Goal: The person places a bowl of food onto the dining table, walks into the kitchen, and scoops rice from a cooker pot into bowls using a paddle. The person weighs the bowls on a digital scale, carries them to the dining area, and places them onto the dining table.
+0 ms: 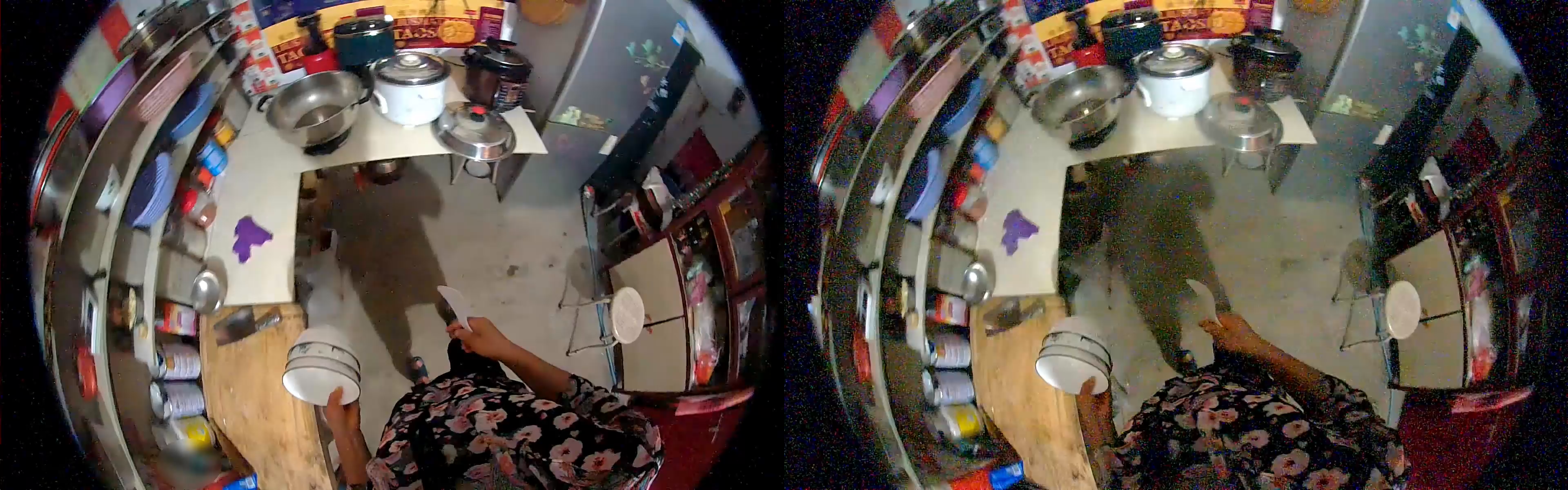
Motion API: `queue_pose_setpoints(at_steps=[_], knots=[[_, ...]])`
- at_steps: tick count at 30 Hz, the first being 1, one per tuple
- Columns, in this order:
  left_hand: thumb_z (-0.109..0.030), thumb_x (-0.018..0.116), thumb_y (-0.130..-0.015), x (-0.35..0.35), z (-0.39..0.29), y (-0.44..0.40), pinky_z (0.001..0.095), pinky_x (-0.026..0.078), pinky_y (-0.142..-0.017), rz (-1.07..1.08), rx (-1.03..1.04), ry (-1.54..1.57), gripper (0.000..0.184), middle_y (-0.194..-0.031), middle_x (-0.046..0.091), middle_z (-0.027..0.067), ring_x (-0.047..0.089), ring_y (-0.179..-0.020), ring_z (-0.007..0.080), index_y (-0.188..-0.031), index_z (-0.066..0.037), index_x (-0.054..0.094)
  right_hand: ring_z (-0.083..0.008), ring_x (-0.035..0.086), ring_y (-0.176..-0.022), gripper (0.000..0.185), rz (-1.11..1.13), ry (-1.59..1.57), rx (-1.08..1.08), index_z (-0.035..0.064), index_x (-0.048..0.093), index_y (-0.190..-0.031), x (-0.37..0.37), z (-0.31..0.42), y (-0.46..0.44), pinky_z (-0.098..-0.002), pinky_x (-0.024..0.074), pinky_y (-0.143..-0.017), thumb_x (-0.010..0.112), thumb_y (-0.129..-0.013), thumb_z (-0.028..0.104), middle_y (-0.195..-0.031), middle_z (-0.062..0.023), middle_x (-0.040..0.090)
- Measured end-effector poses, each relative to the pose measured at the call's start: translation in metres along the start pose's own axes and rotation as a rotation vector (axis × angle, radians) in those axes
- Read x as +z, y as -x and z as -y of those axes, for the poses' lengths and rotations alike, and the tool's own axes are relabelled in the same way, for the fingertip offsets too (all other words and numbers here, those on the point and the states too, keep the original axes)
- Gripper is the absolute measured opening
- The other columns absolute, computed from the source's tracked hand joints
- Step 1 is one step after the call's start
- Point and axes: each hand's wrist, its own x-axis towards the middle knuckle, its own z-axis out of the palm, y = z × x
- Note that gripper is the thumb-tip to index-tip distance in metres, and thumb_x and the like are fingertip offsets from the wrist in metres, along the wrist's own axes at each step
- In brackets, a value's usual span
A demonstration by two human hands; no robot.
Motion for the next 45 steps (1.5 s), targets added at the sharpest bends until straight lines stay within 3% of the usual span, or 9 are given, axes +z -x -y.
queue_pose_setpoints(at_steps=[9,11,12,13,16,24,38,43,45], knots=[[0.0,0.049,-0.064,0.098,0.045,-0.036,0.0361,0.043,-0.076,-0.08,-0.005,-0.203,0.05,-0.101,0.045,0.0156,0.048,-0.09,0.0286,-0.112,0.002,0.033,-0.0116,0.049,-0.052,0.017,-0.382,0.22,-0.156,0.0027,0.057,-0.08,-0.126,-0.003,-0.099,-0.0251,0.0396,-0.051,0.047,-0.076,0.016,-0.068,-0.0051,0.055],[-0.003,0.049,-0.065,0.104,0.059,-0.066,0.0351,0.043,-0.074,-0.048,0.129,-0.635,0.047,-0.094,0.048,0.0145,0.05,-0.084,0.0281,-0.11,0.002,0.035,-0.011,0.049,-0.051,0.02,-0.409,0.272,-0.286,0.0015,0.056,-0.083,-0.172,0.004,-0.121,-0.0252,0.0399,-0.05,0.045,-0.078,0.017,-0.067,-0.005,0.056],[-0.003,0.05,-0.066,0.127,0.07,-0.069,0.0351,0.044,-0.073,-0.115,-0.005,-0.417,0.046,-0.092,0.05,0.0143,0.051,-0.082,0.028,-0.109,0.002,0.036,-0.0103,0.048,-0.05,0.022,-0.481,0.013,0.096,0.0004,0.055,-0.085,-0.195,0.016,-0.133,-0.0252,0.0396,-0.048,0.045,-0.079,0.019,-0.067,-0.0045,0.056],[-0.003,0.05,-0.066,0.142,0.079,-0.078,0.0351,0.044,-0.073,-0.111,-0.004,-0.419,0.046,-0.092,0.05,0.0143,0.051,-0.082,0.028,-0.109,0.002,0.036,-0.0103,0.048,-0.05,0.022,-0.485,0.01,0.095,0.0004,0.055,-0.085,-0.22,0.018,-0.144,-0.0252,0.0396,-0.048,0.045,-0.079,0.019,-0.067,-0.0045,0.056],[0.0,0.049,-0.064,0.179,0.107,-0.106,0.0365,0.044,-0.075,-0.068,-0.106,-0.276,0.05,-0.1,0.048,0.0152,0.05,-0.088,0.029,-0.111,0.001,0.034,-0.0097,0.048,-0.049,0.022,-0.582,0.135,-0.062,0.0004,0.054,-0.087,-0.306,0.013,-0.172,-0.025,0.0393,-0.046,0.046,-0.08,0.02,-0.066,-0.0044,0.055],[-0.002,0.049,-0.065,0.314,0.156,-0.124,0.0344,0.045,-0.073,0.045,-0.146,-0.189,0.047,-0.098,0.048,0.0147,0.051,-0.087,0.0276,-0.11,0.002,0.035,-0.031,0.05,-0.058,0.022,-0.877,0.719,-0.52,0.0062,0.056,-0.077,-0.491,0.1,-0.284,-0.0379,0.039,-0.052,0.053,-0.073,0.028,-0.064,-0.0141,0.052],[0.0,0.053,-0.062,0.355,0.179,-0.212,0.0355,0.042,-0.078,-0.054,-0.046,-0.29,0.056,-0.103,0.045,0.0124,0.047,-0.091,0.026,-0.114,-0.001,0.032,-0.0315,0.049,-0.09,0.056,-0.532,1.284,0.016,0.0102,0.052,-0.098,-0.639,0.2,-0.481,-0.038,0.0395,-0.076,0.063,-0.055,0.045,-0.099,-0.0144,0.051],[0.0,0.054,-0.061,0.395,0.182,-0.205,0.0365,0.04,-0.08,-0.053,0.031,-0.16,0.058,-0.104,0.044,0.0122,0.046,-0.093,0.0259,-0.115,-0.002,0.032,-0.0308,0.049,-0.088,0.054,-0.417,1.317,0.013,0.0072,0.055,-0.09,-0.639,0.21,-0.488,-0.0372,0.0412,-0.072,0.062,-0.054,0.047,-0.091,-0.014,0.054],[-0.001,0.054,-0.061,0.426,0.186,-0.193,0.0369,0.04,-0.08,0.012,0.093,-0.076,0.057,-0.103,0.045,0.0122,0.046,-0.093,0.0261,-0.114,-0.002,0.032,-0.0316,0.05,-0.084,0.052,-0.36,1.391,-0.251,0.0065,0.056,-0.084,-0.649,0.208,-0.487,-0.0389,0.042,-0.067,0.061,-0.054,0.049,-0.084,-0.0151,0.055]])
